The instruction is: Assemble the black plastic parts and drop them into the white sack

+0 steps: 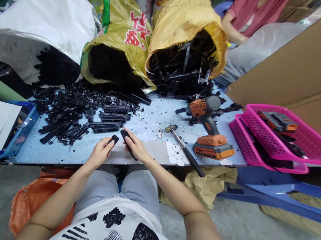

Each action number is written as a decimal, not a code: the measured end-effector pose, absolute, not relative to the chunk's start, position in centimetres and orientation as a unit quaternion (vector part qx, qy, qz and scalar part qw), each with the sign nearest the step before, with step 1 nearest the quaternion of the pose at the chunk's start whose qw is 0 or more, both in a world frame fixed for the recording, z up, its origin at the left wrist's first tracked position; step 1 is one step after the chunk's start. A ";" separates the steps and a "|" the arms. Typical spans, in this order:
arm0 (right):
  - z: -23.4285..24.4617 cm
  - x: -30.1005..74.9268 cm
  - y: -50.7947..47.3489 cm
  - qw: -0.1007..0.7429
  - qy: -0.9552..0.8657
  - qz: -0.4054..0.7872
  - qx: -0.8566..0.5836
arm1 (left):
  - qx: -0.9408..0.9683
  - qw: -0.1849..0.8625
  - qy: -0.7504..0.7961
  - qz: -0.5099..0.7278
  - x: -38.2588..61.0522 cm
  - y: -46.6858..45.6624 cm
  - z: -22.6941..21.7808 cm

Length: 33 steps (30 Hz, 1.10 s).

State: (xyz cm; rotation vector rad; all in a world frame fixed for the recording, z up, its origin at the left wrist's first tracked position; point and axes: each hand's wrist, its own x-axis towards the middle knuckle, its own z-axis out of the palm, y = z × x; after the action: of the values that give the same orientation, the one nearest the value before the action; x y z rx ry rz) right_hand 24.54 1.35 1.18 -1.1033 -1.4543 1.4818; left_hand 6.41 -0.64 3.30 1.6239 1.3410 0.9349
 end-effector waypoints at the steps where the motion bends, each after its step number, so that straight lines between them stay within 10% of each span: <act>1: 1.1 24.7 1.4 0.385 -0.566 0.584 -0.437 | 0.634 0.427 0.533 0.362 6.3 -0.6 3.4; 18: 1.8 25.9 1.8 0.326 -0.684 0.502 -0.417 | 0.739 0.225 0.521 0.362 7.3 -1.3 3.7; 33: 1.3 21.8 -1.2 0.445 -0.668 0.375 -0.464 | 0.691 0.174 0.474 0.517 9.6 -0.8 3.1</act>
State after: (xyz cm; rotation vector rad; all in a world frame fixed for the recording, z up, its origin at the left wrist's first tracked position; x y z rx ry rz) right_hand 21.82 -1.20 1.28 -1.1504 -1.6548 0.9285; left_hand 9.61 -0.78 3.13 1.9604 1.3447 1.4652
